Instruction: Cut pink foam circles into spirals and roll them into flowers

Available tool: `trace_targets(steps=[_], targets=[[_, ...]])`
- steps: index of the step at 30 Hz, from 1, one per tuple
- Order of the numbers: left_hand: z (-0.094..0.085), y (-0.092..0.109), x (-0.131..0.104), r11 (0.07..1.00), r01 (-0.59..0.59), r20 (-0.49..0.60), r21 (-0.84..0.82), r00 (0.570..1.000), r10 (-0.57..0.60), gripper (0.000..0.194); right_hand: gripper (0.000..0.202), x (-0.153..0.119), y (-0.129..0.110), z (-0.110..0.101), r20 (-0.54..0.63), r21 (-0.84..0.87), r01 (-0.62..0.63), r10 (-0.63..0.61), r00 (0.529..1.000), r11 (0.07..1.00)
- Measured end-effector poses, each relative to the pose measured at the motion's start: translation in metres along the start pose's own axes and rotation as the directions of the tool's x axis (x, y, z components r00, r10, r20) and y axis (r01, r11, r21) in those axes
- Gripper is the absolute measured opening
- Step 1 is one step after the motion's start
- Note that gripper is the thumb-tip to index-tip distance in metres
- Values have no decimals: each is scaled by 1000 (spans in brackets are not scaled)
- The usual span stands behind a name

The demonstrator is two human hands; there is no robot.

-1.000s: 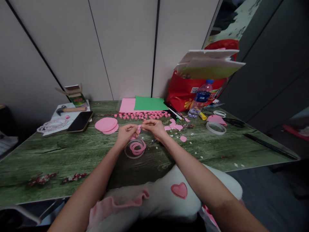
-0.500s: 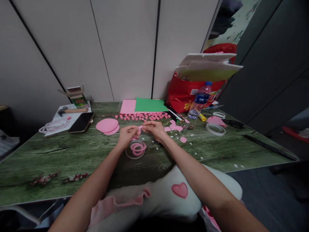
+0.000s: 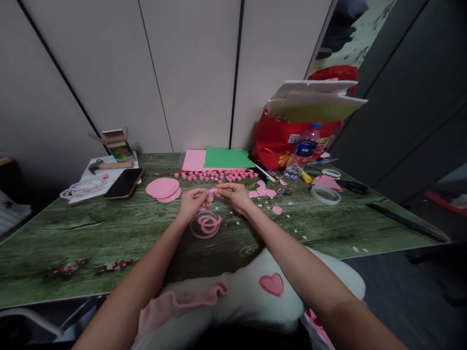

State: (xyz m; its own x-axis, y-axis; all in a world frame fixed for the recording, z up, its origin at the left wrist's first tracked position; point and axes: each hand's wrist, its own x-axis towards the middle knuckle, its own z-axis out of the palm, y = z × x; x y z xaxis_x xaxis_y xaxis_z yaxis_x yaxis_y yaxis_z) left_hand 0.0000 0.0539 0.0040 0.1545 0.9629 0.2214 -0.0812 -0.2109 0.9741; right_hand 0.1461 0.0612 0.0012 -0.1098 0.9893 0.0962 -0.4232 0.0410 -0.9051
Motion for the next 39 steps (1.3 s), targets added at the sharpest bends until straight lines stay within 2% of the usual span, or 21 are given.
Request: trace_targets(steps=[7,12,19,33,39], targets=[[-1,-1,0,1000,-3,42,1,999,3,22,29,1,1,-2,-31,-27,-3,2,1000,1000],[-1,1,-1,1000,-7,33,3,999,7,22,27,2,3,-2,-25,-4,28,-29,999,1000],[-1,4,-1,1000,-10,-11,9,1000,10,20,31,0,2,-3,45,5,16,-16,999,1000],[0,1,-2,1000,-10,31,5,999,9,23,30,-2,0,0,-37,-44,35,-37,999,998],[1,3,-3,999,-13,18,-42,1000,14,23,30,-2,-1,0,28,15,18,-19,999,1000]])
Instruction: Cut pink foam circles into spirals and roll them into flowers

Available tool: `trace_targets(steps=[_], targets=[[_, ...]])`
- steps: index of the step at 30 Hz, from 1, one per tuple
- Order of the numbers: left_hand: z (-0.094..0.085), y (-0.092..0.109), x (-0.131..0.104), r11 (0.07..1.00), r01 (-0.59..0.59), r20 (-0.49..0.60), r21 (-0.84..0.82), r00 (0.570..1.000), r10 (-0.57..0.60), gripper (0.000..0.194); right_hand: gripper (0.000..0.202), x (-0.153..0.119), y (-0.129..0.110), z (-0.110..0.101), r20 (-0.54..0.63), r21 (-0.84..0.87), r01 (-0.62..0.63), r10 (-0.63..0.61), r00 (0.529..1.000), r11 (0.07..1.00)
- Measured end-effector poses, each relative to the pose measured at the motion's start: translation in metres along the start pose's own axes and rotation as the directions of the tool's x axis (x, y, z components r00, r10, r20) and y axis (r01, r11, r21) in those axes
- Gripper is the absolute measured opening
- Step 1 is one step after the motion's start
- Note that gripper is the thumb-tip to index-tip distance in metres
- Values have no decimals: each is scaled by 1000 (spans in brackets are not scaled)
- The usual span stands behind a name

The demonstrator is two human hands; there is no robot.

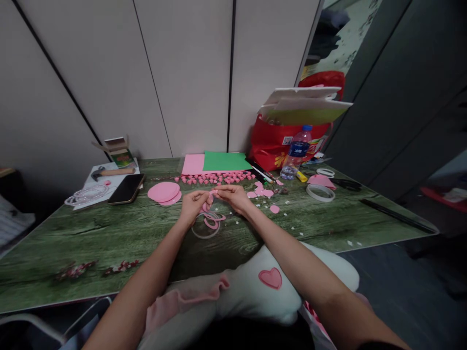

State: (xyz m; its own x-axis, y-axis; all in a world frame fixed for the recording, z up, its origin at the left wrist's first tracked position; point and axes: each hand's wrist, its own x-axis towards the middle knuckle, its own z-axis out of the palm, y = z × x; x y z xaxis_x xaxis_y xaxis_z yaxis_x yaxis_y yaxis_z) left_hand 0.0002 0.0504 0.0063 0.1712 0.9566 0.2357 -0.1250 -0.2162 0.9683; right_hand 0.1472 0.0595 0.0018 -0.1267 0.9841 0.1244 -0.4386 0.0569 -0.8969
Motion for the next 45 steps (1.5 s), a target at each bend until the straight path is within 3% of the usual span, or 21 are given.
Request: trace_targets(steps=[12,19,31,39,45], targets=[[0,1,-1,1000,29,2,-12,1000,-29,26,26,-2,0,0,-54,-12,-1,0,999,1000],[0,1,-1,1000,24,-21,-21,999,-24,22,27,1,2,-2,18,60,-2,1,1000,998],[-1,0,-1,999,21,38,-30,999,-19,20,23,2,3,-3,-66,11,26,-25,998,1000],[-2,1,-1,997,44,28,-66,999,-43,20,23,3,2,-3,-12,69,5,-4,1000,998],[-4,-1,-1,996,46,35,-73,998,-43,20,26,3,2,-5,-50,47,10,-7,999,999]])
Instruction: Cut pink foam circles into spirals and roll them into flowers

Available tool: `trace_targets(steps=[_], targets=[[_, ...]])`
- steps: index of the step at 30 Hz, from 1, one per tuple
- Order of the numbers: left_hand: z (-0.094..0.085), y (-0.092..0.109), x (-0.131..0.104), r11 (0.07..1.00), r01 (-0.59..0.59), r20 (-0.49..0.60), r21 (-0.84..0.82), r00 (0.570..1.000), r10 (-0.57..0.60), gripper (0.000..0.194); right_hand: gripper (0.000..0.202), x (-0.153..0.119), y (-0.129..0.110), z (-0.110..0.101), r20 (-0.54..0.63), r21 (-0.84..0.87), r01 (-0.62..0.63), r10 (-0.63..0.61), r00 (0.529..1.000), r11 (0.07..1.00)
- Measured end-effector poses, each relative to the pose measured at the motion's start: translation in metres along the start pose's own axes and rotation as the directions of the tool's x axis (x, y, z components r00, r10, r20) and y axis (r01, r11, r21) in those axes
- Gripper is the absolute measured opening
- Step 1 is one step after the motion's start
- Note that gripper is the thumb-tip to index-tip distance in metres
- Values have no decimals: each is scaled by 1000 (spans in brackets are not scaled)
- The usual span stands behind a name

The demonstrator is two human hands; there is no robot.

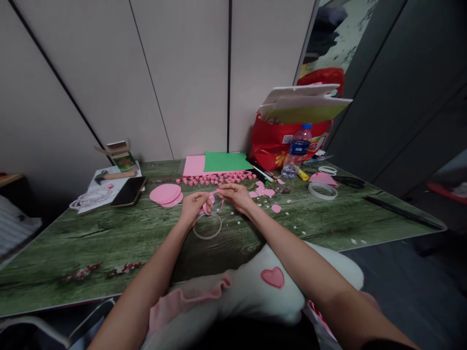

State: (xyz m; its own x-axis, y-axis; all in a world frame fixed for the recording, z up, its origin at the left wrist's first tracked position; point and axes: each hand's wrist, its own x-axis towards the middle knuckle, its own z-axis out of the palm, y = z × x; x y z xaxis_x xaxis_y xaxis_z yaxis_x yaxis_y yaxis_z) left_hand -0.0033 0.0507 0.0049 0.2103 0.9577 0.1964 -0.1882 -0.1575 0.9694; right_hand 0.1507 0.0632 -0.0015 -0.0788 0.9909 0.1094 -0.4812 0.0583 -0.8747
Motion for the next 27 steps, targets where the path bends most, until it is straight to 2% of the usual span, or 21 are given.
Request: trace_targets(steps=[10,16,27], targets=[[-2,0,0,1000,-8,8,-23,1000,8,19,22,3,2,0,-33,46,20,-18,999,999],[-1,3,-1,998,-20,-21,-66,1000,19,18,24,2,1,0,22,40,8,-9,1000,999],[0,6,-1,1000,-15,11,-27,1000,16,21,25,2,4,-1,-60,-25,31,-33,998,999]])
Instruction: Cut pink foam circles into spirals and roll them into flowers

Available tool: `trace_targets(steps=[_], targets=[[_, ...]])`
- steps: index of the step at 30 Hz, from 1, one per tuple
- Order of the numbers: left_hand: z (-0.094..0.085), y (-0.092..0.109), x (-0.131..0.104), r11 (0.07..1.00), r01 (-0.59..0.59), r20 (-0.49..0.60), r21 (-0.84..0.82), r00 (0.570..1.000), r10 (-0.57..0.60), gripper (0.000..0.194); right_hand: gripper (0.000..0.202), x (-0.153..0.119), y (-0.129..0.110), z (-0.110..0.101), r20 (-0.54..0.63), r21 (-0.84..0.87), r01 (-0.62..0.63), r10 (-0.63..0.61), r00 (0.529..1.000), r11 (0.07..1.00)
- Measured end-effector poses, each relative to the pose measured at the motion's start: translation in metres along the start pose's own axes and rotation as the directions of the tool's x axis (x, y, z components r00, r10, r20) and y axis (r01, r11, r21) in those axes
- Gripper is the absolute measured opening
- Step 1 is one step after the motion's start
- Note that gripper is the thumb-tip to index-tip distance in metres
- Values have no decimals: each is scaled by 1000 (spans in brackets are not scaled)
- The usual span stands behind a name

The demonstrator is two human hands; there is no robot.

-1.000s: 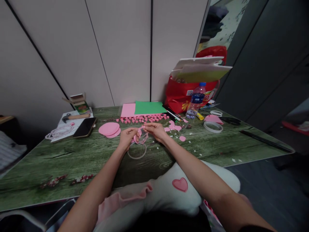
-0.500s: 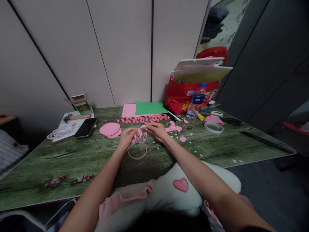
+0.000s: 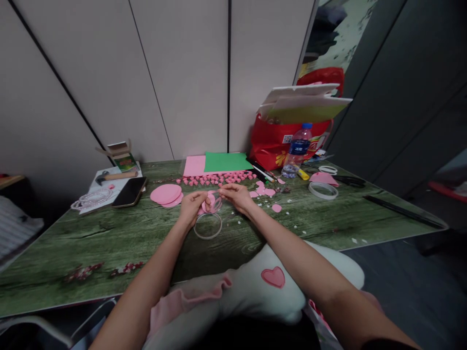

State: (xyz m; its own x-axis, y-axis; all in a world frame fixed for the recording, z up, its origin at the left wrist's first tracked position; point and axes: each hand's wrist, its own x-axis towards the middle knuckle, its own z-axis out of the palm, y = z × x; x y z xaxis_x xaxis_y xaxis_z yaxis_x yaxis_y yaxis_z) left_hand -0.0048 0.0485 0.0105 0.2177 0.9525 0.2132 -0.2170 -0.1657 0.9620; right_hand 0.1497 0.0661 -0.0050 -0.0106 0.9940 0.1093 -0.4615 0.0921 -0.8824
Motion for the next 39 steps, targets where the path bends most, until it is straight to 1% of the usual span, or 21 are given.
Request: trace_targets(steps=[3,8,13,17,21,26,30,34,39], targets=[[1,0,0,1000,10,-4,7,1000,-10,22,23,1,0,1,-11,25,18,-18,1000,1000],[1,2,-1,1000,-22,-12,-15,1000,22,21,24,-1,-5,2,55,86,19,-24,998,996],[1,2,-1,999,-8,-19,-33,1000,8,19,24,-1,-4,0,39,73,-6,3,999,997],[0,0,0,1000,0,6,-24,1000,0,20,26,1,-1,-2,34,50,-20,18,999,999],[0,-2,1,1000,27,0,-17,1000,-27,19,27,0,-1,0,29,37,-13,12,1000,999],[1,1,0,999,35,10,-18,999,-35,20,24,-1,-2,2,11,46,-1,0,1000,999],[1,2,0,999,42,3,-13,999,-42,21,21,-2,-4,3,51,78,-8,4,999,997],[0,0,0,999,34,0,-24,999,-34,20,24,-2,-4,1,79,61,-25,20,997,998],[1,0,-1,999,36,16,-32,999,-36,18,27,-3,-5,1,31,6,-33,33,999,999]])
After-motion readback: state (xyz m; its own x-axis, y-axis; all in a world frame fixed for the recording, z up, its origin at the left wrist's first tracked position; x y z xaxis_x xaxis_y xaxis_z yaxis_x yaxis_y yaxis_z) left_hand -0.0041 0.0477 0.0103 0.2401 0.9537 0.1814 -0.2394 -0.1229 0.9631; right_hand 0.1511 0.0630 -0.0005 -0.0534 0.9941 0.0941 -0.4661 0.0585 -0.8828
